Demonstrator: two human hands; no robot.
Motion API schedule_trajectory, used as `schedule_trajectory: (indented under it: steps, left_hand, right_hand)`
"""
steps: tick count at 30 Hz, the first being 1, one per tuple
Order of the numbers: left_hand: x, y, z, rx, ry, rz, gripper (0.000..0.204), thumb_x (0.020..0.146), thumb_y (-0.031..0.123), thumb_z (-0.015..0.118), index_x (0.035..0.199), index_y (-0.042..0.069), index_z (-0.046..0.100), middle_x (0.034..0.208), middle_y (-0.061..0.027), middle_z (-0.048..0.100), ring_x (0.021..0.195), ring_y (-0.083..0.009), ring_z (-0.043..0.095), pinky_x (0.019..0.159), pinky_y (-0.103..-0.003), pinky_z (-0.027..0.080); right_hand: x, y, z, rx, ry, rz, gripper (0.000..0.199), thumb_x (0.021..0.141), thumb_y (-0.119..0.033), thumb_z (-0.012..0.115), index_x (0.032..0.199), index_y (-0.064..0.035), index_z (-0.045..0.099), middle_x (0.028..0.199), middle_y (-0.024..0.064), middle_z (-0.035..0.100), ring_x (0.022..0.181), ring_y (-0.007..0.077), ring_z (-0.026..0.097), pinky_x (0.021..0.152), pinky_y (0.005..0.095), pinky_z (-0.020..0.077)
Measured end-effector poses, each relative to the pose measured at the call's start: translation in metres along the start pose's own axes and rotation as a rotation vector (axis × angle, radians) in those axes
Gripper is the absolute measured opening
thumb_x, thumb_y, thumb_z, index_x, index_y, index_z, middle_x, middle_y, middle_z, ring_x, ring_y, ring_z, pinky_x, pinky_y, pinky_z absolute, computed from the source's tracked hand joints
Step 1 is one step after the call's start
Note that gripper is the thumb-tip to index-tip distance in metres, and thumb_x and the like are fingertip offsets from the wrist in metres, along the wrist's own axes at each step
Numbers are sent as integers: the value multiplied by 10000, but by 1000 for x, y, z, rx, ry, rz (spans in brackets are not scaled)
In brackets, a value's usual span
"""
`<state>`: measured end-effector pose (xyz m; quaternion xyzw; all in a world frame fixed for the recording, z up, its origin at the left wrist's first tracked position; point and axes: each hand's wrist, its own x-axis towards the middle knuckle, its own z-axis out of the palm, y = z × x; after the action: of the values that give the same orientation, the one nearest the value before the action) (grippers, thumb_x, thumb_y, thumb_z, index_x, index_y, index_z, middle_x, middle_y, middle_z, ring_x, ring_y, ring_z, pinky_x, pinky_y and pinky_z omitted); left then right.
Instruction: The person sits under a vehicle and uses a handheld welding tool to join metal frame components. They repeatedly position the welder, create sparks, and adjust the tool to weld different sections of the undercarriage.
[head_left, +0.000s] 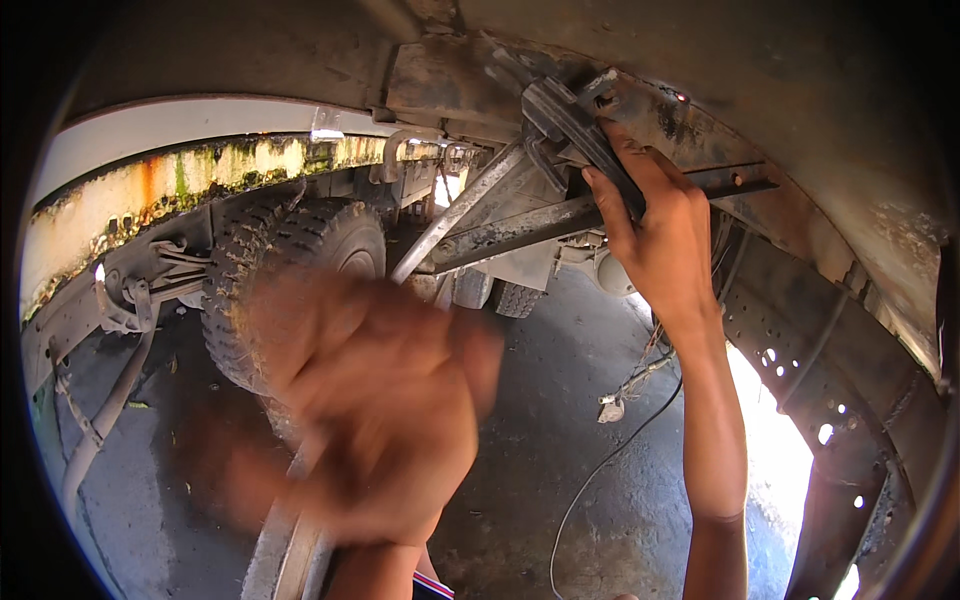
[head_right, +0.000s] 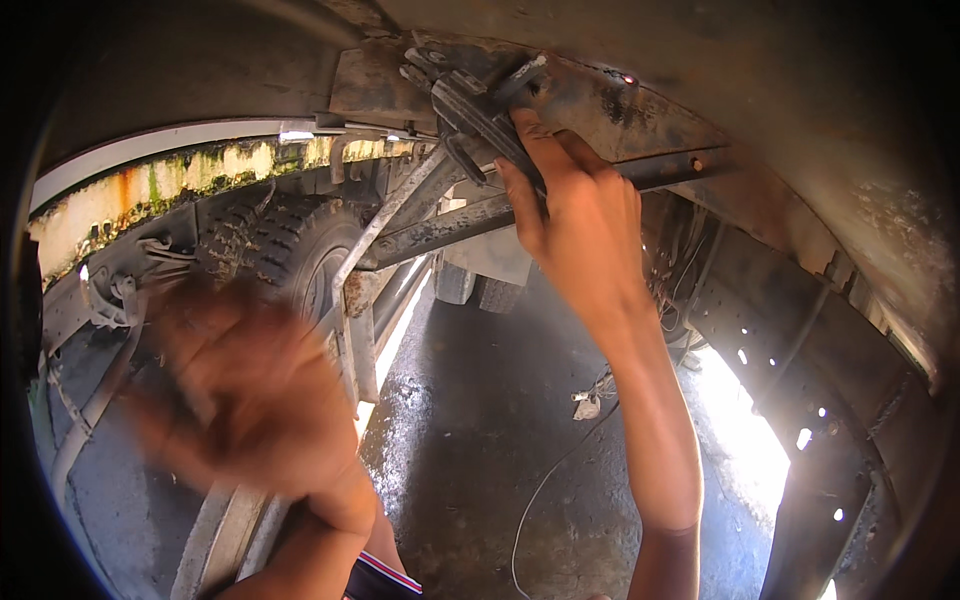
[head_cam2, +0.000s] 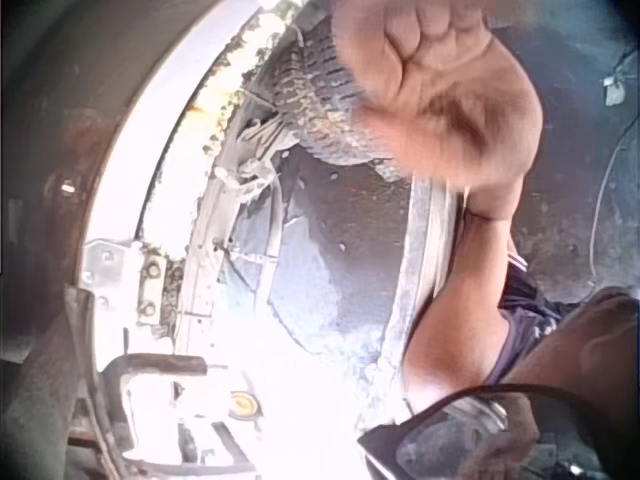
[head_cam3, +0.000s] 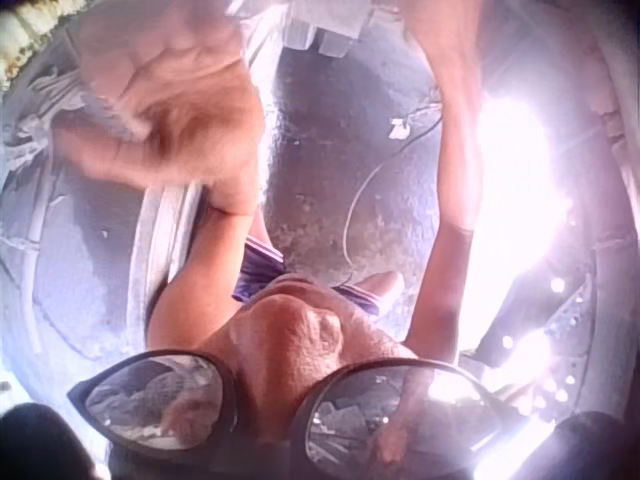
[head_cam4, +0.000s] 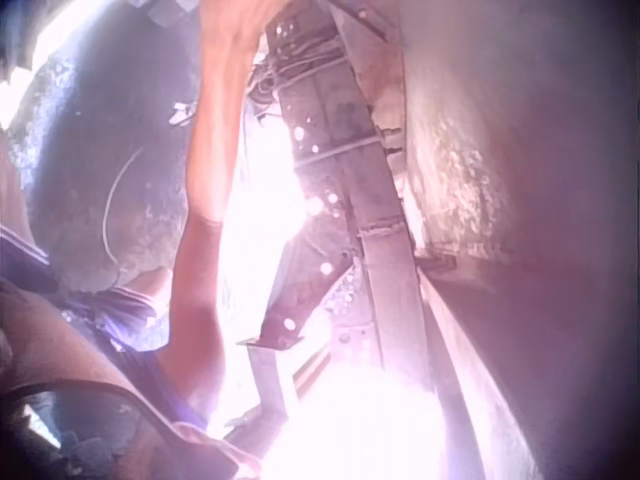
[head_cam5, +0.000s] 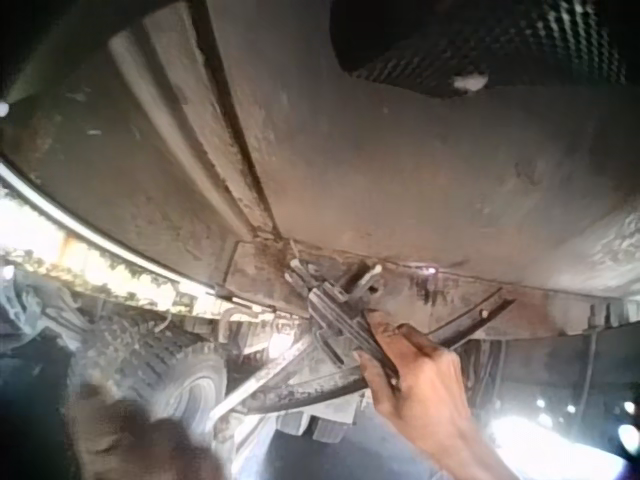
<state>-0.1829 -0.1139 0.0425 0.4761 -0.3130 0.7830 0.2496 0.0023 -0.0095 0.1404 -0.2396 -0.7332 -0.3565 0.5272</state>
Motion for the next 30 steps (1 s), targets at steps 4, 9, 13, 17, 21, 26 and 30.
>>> schedule_trajectory:
  steps: [4,9,13,17,21,26,30]
  left_hand:
    - [-4,-76,-20,433,264,-386,600,1039,451,481,1436,4,534,1438,-148,583,1272,-269,574,1083,-441,447]
    - [-5,-111,-17,308,161,-584,735,1033,480,493,1569,-2,354,1565,-208,448,1409,-284,476,1210,-451,313]
    - [-1,-120,-14,242,74,-584,850,1037,485,485,1637,-17,151,1644,-240,316,1493,-328,385,1252,-468,236]
    - [1,-126,-13,203,16,-552,908,1042,479,478,1646,-23,23,1684,-237,228,1520,-358,340,1255,-469,220]
    - [3,-125,-10,190,10,-553,908,1042,469,486,1646,-24,22,1689,-227,223,1516,-343,351,1246,-463,234]
    - [6,-124,-8,181,-18,-536,900,1045,443,496,1644,-30,19,1695,-213,218,1508,-333,368,1241,-455,246]
    - [6,-124,-8,191,-16,-531,890,1049,425,493,1643,-33,14,1699,-208,214,1504,-326,377,1237,-455,258]
  right_hand:
    - [5,-1,3,-3,-19,7,416,920,-131,754,1309,-5,677,1039,228,732,886,400,730,770,413,564]
    - [11,4,6,-89,-7,-74,406,915,-172,743,1299,-52,689,980,186,731,758,386,718,661,459,569]
    - [13,6,8,-102,12,-111,399,923,-183,731,1300,-61,688,972,172,728,732,372,716,628,450,566]
    - [12,3,8,-156,-19,-104,405,943,-208,702,1328,-85,671,991,150,723,703,363,711,593,453,566]
    - [10,0,6,-166,-116,12,565,884,-158,745,1434,-153,620,1124,170,717,862,415,710,707,471,562]
    - [12,1,6,-149,-68,-30,559,883,-148,731,1431,-150,623,1089,163,718,860,421,707,702,474,562]
    - [13,2,6,-172,-76,-40,504,910,-176,706,1406,-134,631,1060,161,719,809,412,711,669,471,569]
